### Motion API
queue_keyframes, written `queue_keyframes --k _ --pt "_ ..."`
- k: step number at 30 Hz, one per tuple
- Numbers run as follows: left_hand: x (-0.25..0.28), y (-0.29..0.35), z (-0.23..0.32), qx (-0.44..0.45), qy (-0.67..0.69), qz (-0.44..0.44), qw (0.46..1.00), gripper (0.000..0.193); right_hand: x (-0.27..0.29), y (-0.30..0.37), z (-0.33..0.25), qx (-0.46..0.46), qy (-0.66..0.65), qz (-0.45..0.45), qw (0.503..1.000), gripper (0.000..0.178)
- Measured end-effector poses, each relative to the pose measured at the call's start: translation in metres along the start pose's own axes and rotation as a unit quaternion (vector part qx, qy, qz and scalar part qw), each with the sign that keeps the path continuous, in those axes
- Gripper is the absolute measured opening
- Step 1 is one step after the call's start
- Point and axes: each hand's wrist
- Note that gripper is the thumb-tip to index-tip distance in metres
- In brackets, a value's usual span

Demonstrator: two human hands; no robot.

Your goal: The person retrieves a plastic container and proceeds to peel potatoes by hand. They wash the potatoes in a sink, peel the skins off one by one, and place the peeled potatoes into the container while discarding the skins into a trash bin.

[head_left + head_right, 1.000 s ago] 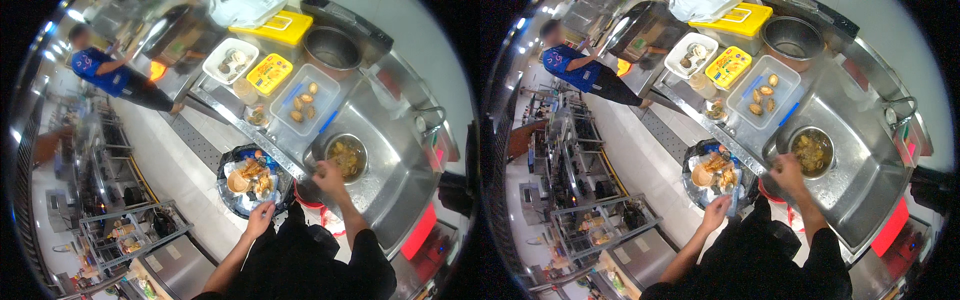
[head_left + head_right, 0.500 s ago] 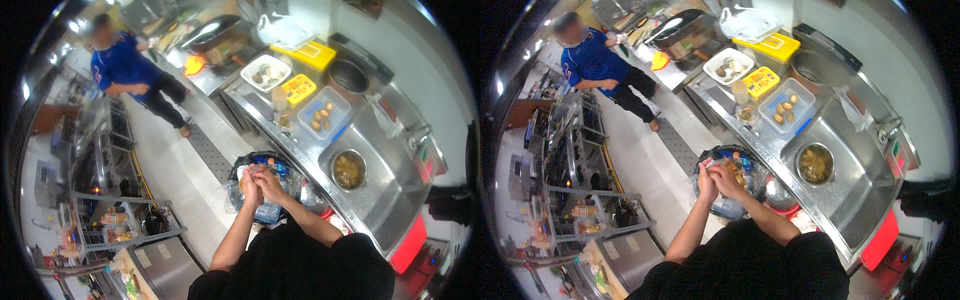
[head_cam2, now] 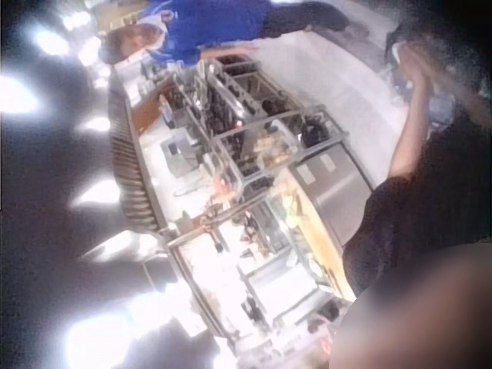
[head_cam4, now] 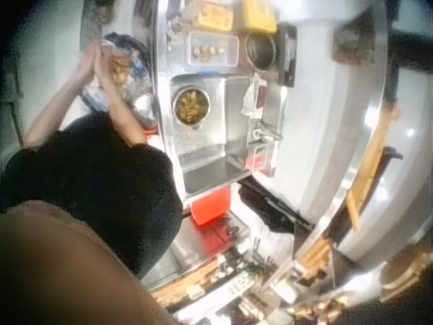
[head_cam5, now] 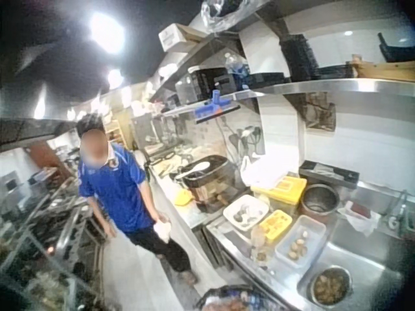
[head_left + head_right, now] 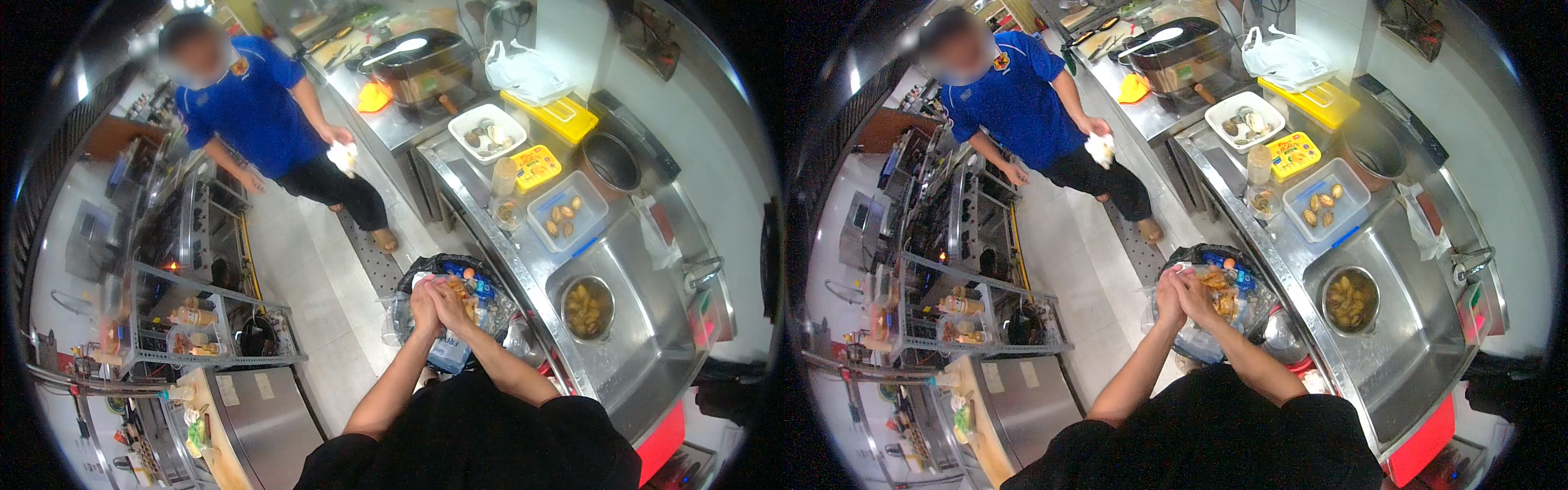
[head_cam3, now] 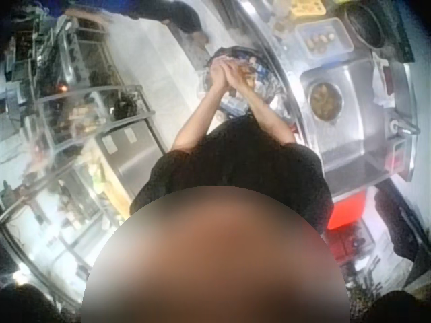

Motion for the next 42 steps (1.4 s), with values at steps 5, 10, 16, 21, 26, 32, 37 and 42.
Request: queue_keyframes --k 5,10,16,21,26,32,37,42 --pt "-0.018 0.009 0.024 0.017 0.035 -0.019 0.999 0.029 -0.007 0.004 -0.004 0.056 -0.089 0.057 0.993 0.036" --pt "-0.035 0.015 0.043 -0.008 0.024 -0.044 0.999 0.03 -0.008 0.01 -0.026 0.041 -0.179 0.119 0.976 0.028" --pt "-0.043 0.019 0.048 -0.032 0.067 -0.096 0.993 0.032 0.009 0.013 -0.042 0.133 -0.065 0.119 0.982 0.029" --pt "-0.048 0.021 0.049 0.023 0.089 -0.034 0.995 0.029 0.016 0.013 -0.041 0.13 -0.038 0.092 0.987 0.03" --pt "-0.037 0.02 0.041 0.005 0.04 -0.062 0.997 0.034 0.018 0.012 -0.03 0.125 -0.017 0.071 0.989 0.035" --pt "-0.03 0.021 0.033 -0.007 0.061 -0.061 0.996 0.036 0.014 0.014 -0.036 0.157 -0.005 0.069 0.985 0.041" --pt "-0.026 0.022 0.031 0.005 0.044 -0.074 0.996 0.039 0.016 0.019 -0.041 0.157 0.031 0.069 0.985 0.041" --pt "-0.023 0.022 0.022 0.015 0.058 -0.066 0.996 0.041 0.015 0.021 -0.029 0.115 0.009 0.064 0.991 0.041"
Point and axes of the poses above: each hand's wrist, its own y-axis away from the middle knuckle, its own x-axis out of the back of the hand, z = x × y, and after that the axes turned 4 degrees about -y, right-handed
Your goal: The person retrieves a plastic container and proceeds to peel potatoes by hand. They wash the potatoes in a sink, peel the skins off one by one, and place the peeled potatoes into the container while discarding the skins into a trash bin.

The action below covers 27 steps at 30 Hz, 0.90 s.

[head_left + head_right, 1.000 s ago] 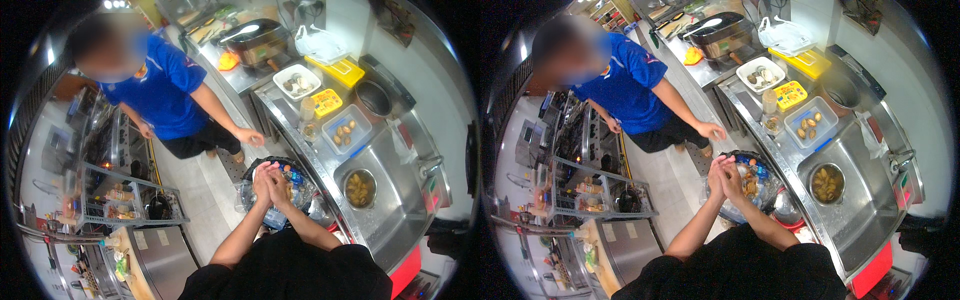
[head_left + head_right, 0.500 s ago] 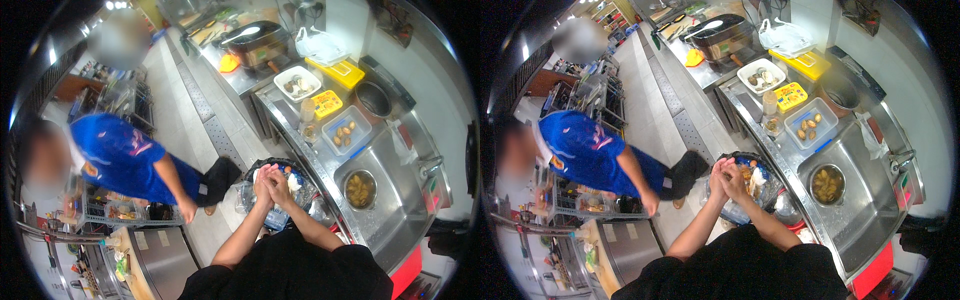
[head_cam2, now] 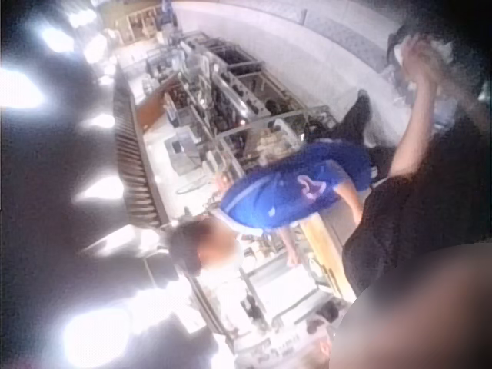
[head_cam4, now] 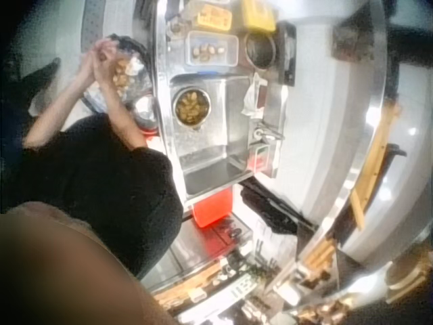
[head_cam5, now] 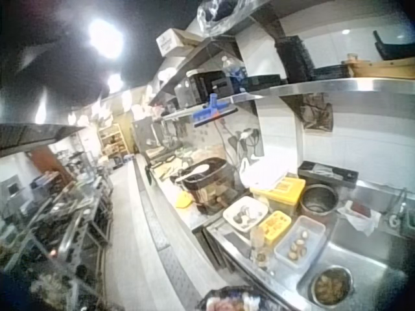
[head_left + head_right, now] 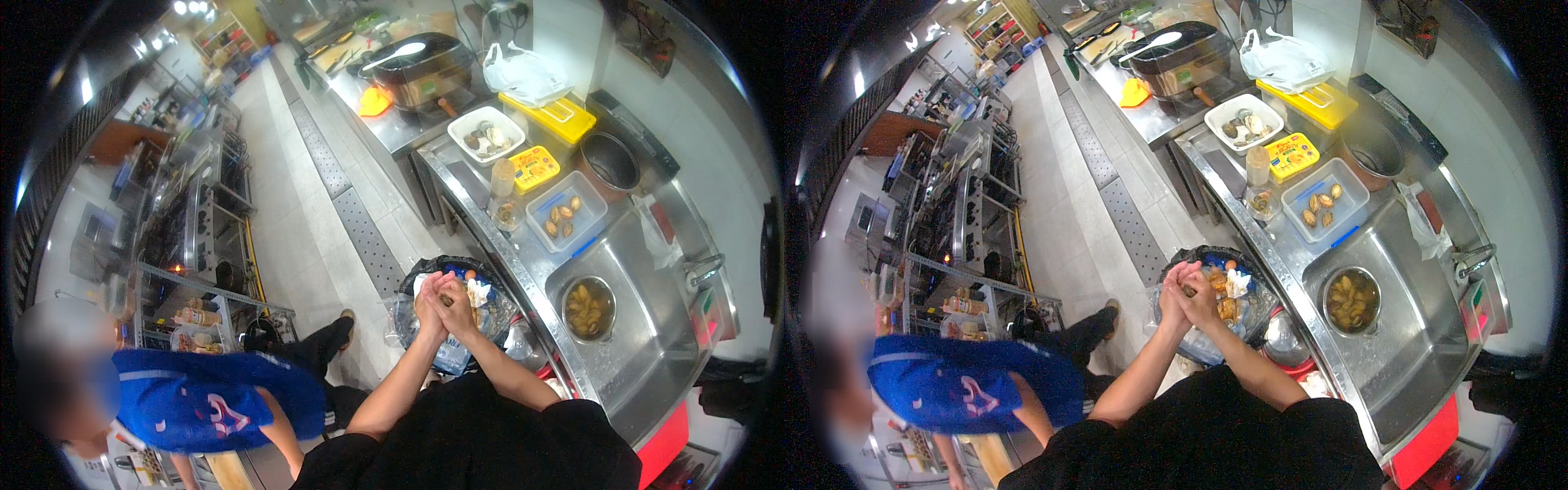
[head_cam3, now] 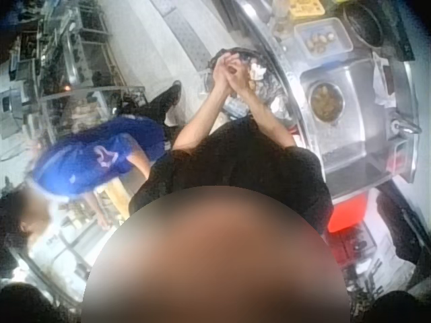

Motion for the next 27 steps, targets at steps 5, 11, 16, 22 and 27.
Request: queue_keyframes --k 5,11,16,22,27 --pt "0.0 0.002 0.0 0.033 0.017 -0.004 0.999 0.041 -0.004 0.006 -0.005 -0.069 -0.088 -0.006 0.994 0.042" --pt "0.016 -0.008 -0.017 0.073 0.044 0.036 0.996 0.037 -0.002 0.002 -0.011 0.048 0.001 0.09 0.995 0.042" --pt "-0.008 0.015 0.026 0.232 -0.044 -0.085 0.968 0.041 0.016 -0.002 -0.007 0.089 0.129 0.118 0.981 0.041" --pt "-0.016 0.018 0.029 0.172 -0.099 -0.094 0.975 0.036 0.018 -0.006 -0.013 0.15 0.128 0.154 0.968 0.039" --pt "-0.007 0.012 0.007 0.154 -0.096 -0.071 0.981 0.036 0.022 -0.004 -0.016 0.109 0.118 0.148 0.976 0.039"
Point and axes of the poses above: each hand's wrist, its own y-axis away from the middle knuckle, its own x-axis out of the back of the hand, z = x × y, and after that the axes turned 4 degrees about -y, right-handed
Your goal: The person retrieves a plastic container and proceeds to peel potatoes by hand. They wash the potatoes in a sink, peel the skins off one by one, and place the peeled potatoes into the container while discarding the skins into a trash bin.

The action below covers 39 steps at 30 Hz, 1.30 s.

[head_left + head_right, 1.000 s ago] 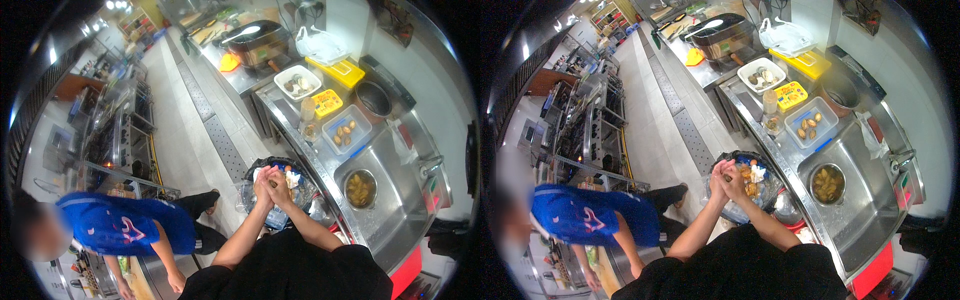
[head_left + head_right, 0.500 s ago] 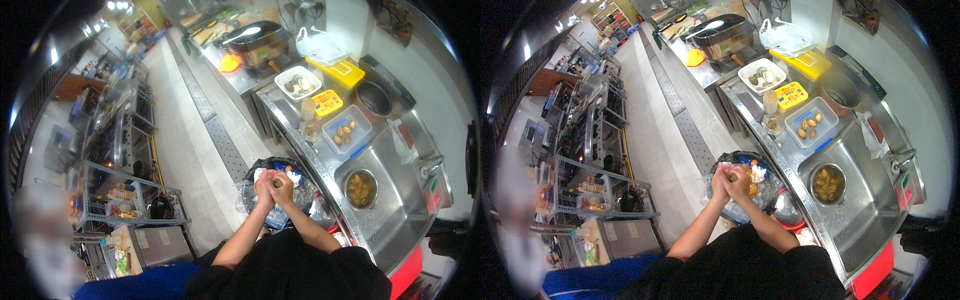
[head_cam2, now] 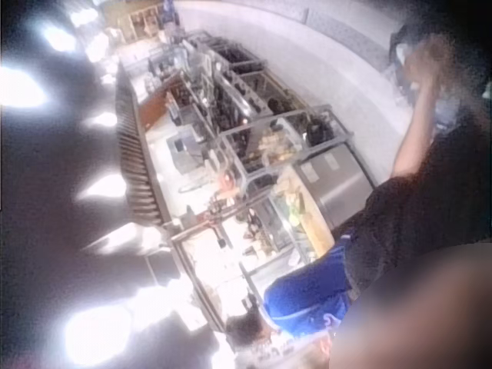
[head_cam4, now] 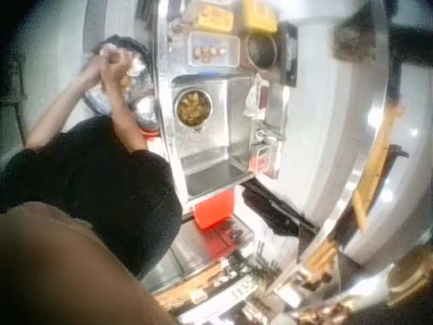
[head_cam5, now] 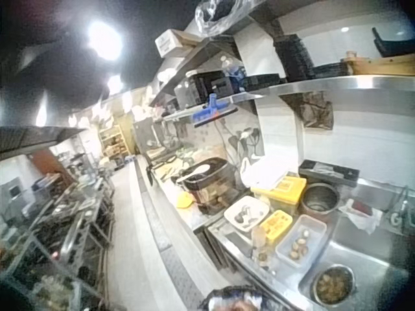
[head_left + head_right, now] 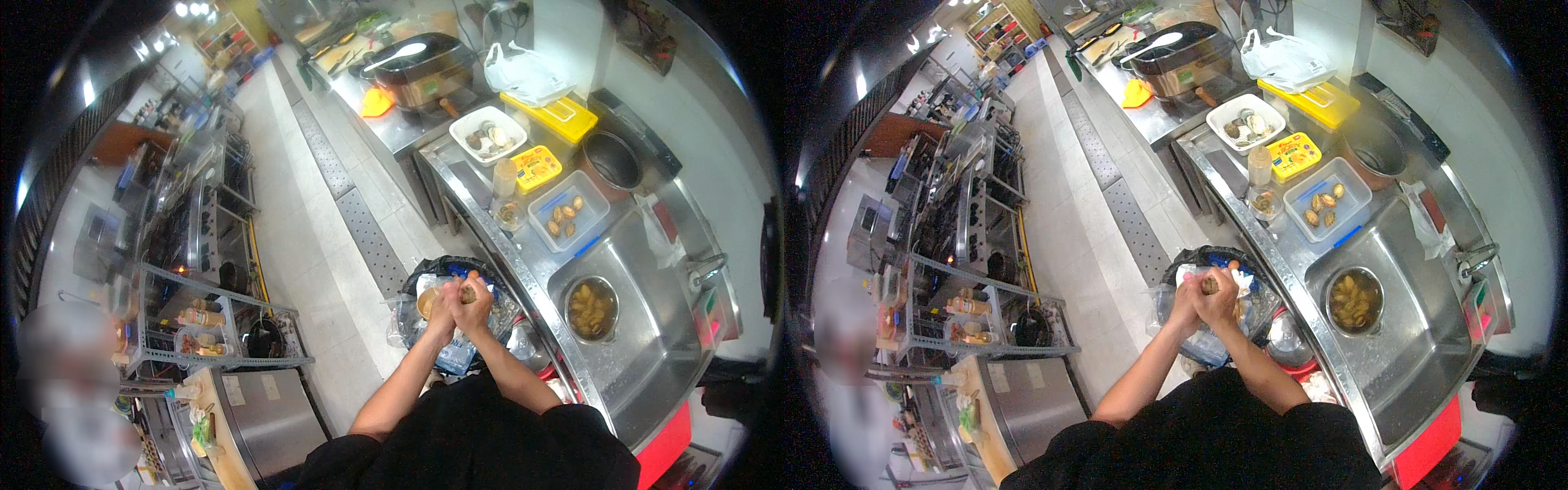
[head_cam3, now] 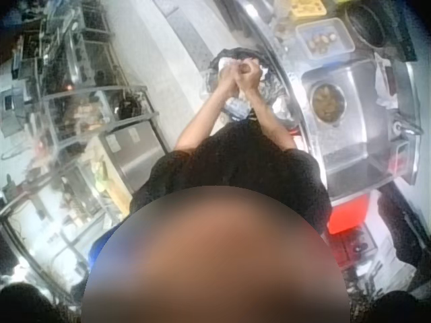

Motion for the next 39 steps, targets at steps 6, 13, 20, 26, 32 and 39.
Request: queue_keyframes --k 6,13,20,26,32,39 --pt "-0.006 0.003 0.0 -0.017 -0.008 0.096 0.995 0.031 0.002 -0.001 0.005 0.035 0.037 -0.001 0.999 0.034" --pt "0.021 -0.017 -0.01 -0.067 -0.21 0.195 0.956 0.028 -0.001 0.011 0.019 -0.003 0.025 -0.032 0.999 0.022" --pt "0.027 -0.01 0.005 -0.176 -0.405 0.167 0.881 0.026 0.016 0.025 0.052 -0.175 -0.14 -0.203 0.953 0.032" --pt "0.013 0.003 0.02 -0.224 -0.475 0.142 0.839 0.022 0.026 0.028 0.044 -0.29 -0.253 -0.281 0.879 0.038" --pt "0.011 0.004 0.032 -0.332 -0.5 0.058 0.798 0.02 0.036 0.014 0.049 -0.396 -0.342 -0.325 0.788 0.035" --pt "0.013 0.006 0.04 -0.244 -0.439 0.085 0.861 0.019 0.054 -0.002 0.049 -0.328 -0.239 -0.283 0.869 0.029"
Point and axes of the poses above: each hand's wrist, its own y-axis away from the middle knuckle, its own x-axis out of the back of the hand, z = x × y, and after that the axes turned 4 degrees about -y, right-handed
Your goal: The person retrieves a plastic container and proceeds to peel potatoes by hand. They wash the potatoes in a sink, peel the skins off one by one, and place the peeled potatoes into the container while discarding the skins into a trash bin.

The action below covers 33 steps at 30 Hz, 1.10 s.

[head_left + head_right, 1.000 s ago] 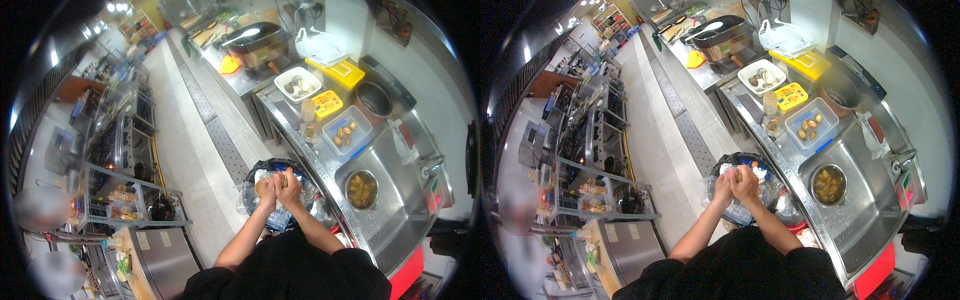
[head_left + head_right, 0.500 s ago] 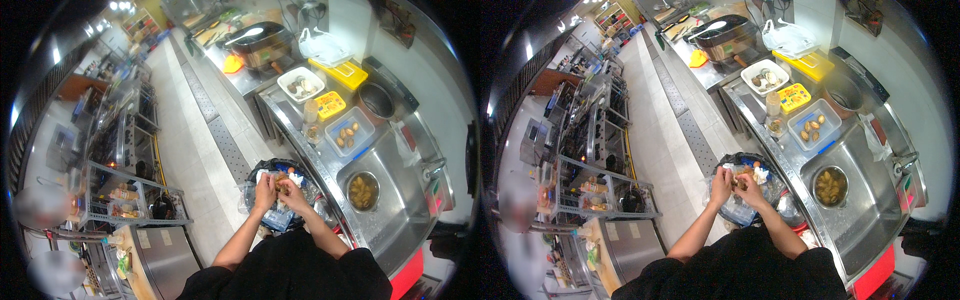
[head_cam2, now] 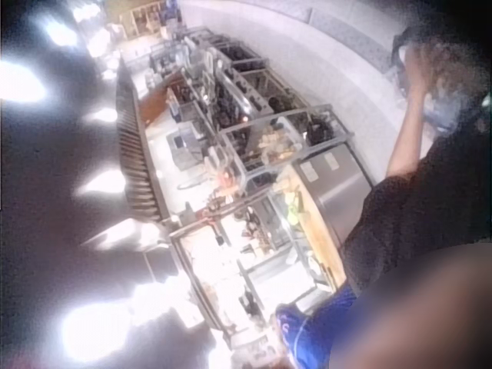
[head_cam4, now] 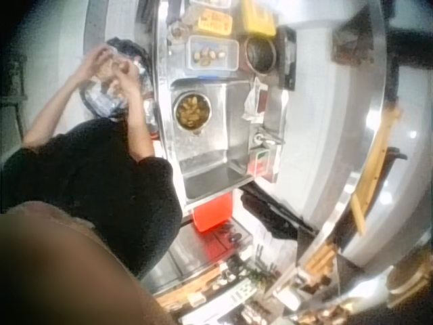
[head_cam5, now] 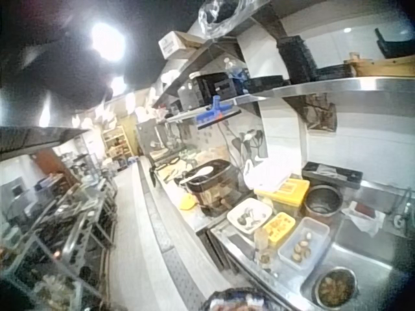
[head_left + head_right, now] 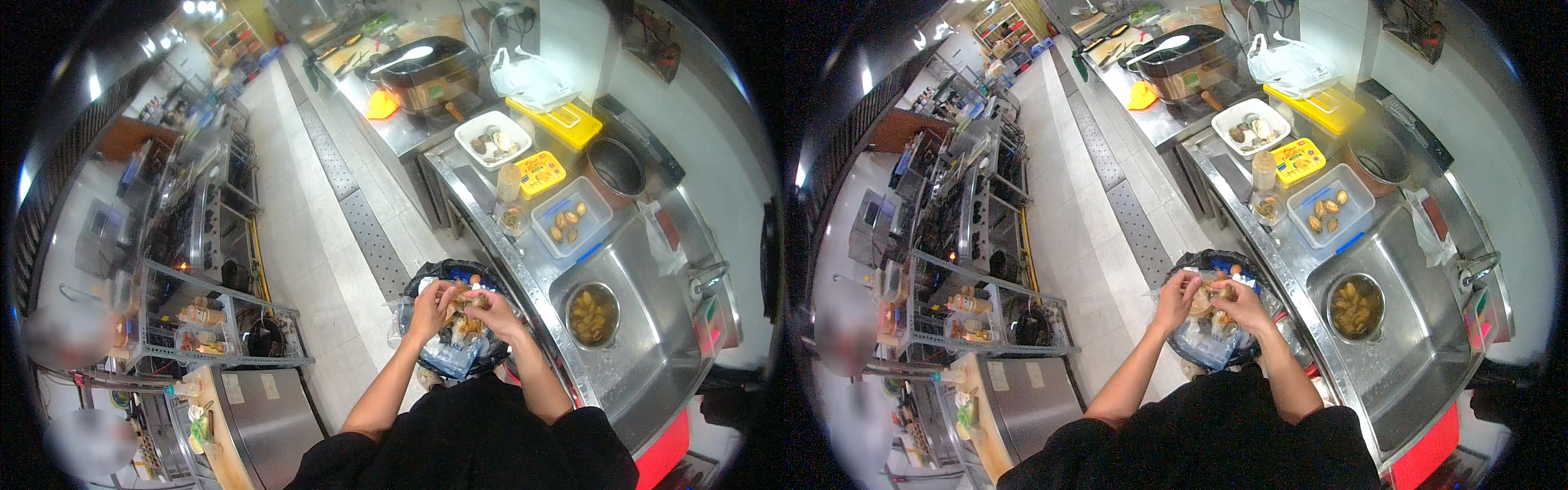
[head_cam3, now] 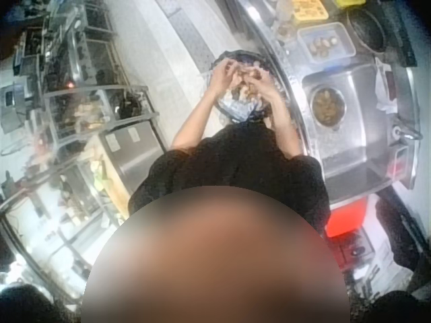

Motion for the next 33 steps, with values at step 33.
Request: queue_keyframes --k 33 --pt "-0.064 0.019 -0.157 0.178 0.075 0.007 0.981 0.03 0.004 -0.012 0.053 0.068 0.284 0.159 0.943 0.023"
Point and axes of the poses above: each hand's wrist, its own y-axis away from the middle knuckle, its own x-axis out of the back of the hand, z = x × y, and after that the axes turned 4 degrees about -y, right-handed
